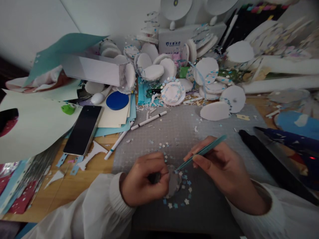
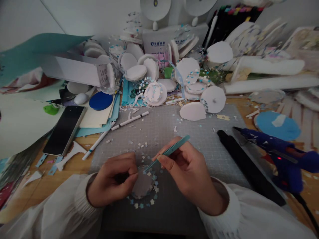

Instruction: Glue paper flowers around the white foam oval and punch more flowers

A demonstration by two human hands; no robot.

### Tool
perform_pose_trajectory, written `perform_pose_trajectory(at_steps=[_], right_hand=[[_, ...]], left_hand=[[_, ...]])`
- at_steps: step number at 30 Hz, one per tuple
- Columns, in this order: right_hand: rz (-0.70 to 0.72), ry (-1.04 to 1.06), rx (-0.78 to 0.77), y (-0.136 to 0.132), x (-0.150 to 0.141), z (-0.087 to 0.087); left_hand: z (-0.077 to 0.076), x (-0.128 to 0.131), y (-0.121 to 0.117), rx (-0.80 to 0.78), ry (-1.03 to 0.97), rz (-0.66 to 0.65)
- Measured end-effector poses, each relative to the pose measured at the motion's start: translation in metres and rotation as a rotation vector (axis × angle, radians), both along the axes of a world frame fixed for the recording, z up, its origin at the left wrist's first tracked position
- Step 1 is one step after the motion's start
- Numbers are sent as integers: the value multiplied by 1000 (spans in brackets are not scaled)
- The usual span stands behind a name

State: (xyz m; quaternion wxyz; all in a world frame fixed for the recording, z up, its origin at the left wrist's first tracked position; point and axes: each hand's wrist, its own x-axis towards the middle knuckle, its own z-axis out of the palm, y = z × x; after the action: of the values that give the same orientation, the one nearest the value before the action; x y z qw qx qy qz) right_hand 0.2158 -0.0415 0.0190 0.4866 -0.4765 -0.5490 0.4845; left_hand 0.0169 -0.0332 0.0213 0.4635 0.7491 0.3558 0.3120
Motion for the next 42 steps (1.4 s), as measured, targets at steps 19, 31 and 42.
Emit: perform_pose_trajectory(at_steps=[19, 31, 42], right_hand=[[63, 77, -30, -2, 1, -4], [48, 84, -238, 3, 0, -7], [82, 207, -372, 4, 3, -8]], left_hand=[[-1, 0, 0, 35, -15, -4], [-1, 0, 1, 29, -38, -13], [-3, -1, 1, -21, -77, -30]])
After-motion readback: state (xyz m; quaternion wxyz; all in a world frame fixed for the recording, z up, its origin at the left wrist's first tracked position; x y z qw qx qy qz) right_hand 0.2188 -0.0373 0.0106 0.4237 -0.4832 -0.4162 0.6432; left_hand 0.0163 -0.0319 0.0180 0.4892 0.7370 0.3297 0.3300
